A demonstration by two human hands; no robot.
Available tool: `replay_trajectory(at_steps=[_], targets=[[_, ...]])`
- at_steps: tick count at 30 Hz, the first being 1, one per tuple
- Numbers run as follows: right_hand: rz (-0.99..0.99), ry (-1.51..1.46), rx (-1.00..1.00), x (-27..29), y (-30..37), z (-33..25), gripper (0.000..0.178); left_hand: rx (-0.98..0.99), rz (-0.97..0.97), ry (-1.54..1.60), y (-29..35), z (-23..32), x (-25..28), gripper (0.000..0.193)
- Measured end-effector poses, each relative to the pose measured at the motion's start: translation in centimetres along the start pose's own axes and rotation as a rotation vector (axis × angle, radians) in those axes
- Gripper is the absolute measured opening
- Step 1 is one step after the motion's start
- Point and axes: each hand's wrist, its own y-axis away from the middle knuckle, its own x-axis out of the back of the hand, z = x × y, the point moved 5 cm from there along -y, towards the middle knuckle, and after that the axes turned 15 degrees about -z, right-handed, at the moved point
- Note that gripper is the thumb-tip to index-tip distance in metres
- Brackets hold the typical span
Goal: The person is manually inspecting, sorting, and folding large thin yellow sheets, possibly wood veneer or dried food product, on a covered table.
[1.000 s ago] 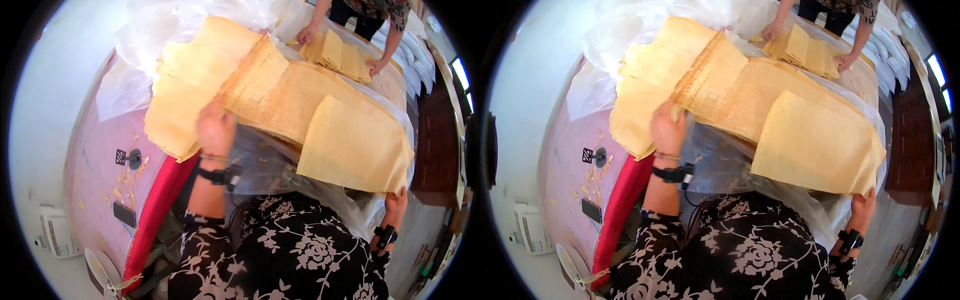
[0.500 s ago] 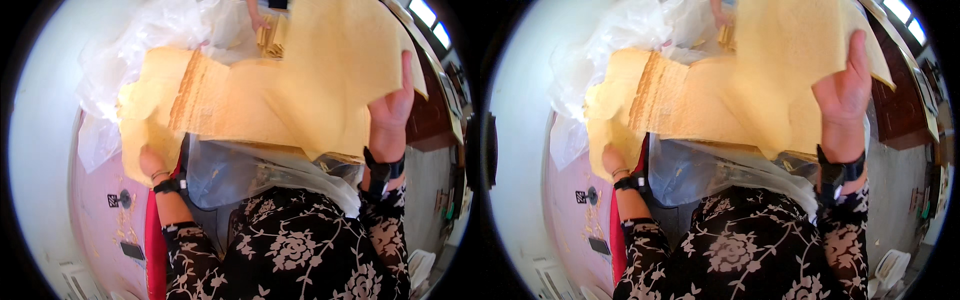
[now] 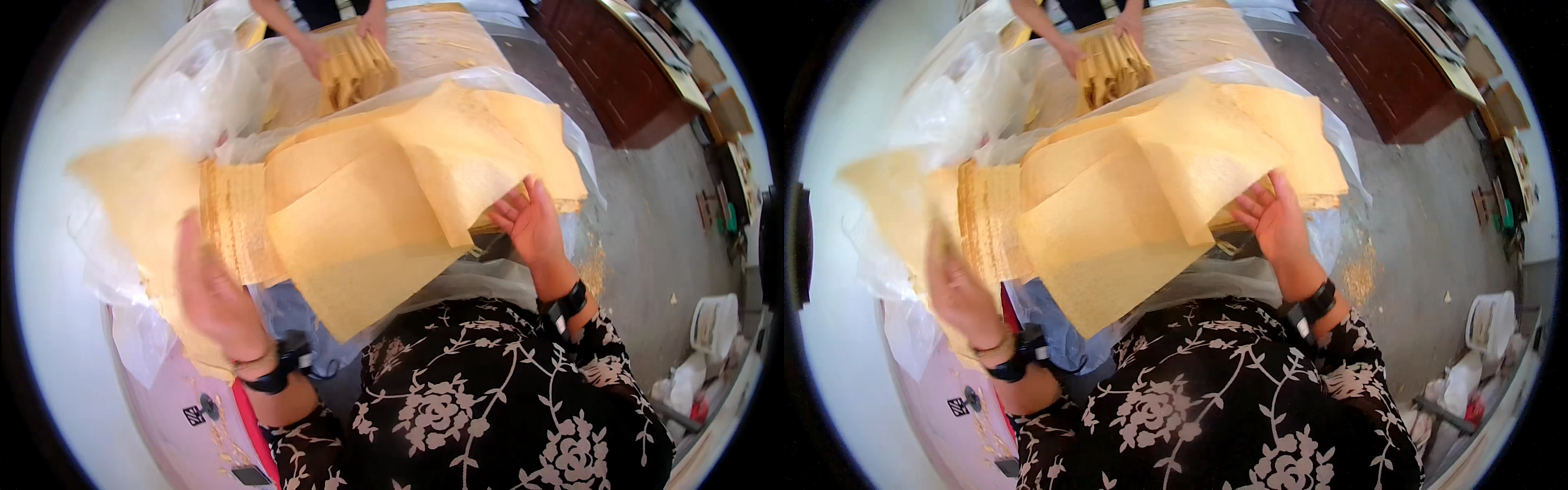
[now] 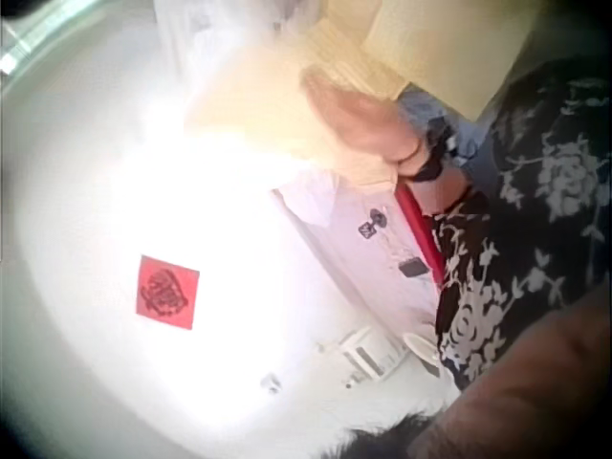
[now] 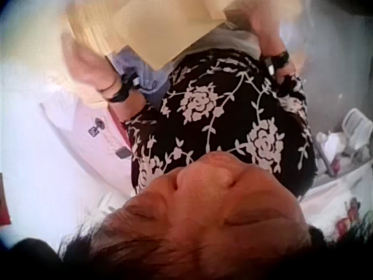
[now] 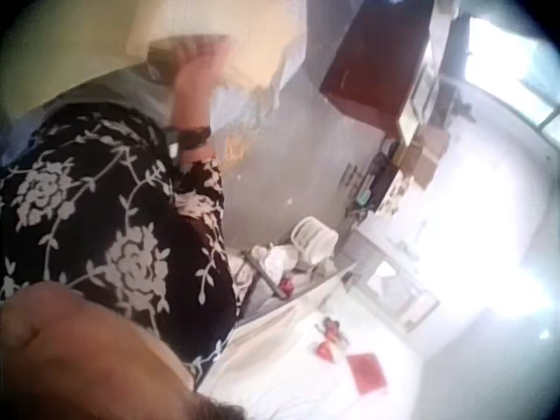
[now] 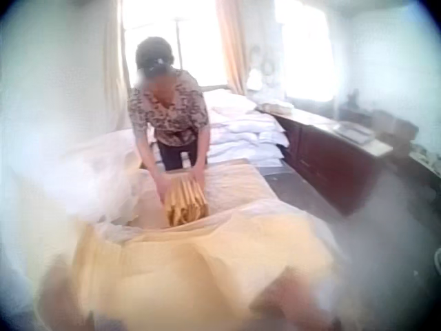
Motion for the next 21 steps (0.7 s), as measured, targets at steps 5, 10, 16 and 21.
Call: replay_trajectory(at_steps=[5, 10, 16, 21], targets=[[0.077, 0.133, -0.234, 2.1, -3.2, -3.8, 0.042, -0.318, -0.57, 0.168, 4.9, 11.9, -12.9, 0.032], [0.084, 0.375, -0.265, 4.7, -5.4, -6.9, 0.03, -0.32, -0.659, 0.306, 9.3, 14.3, -18.3, 0.032], [0.395, 0.263, 0.476, 9.4, -0.6, -10.4, 0.032, -0.161, -0.641, 0.19, 8.4, 14.4, -17.6, 0.033], [0.382, 0.02, 0.42, 13.5, 0.8, -7.7, 0.033, -0.537, -0.656, 0.2, 9.4, 17.6, -20.6, 0.046]])
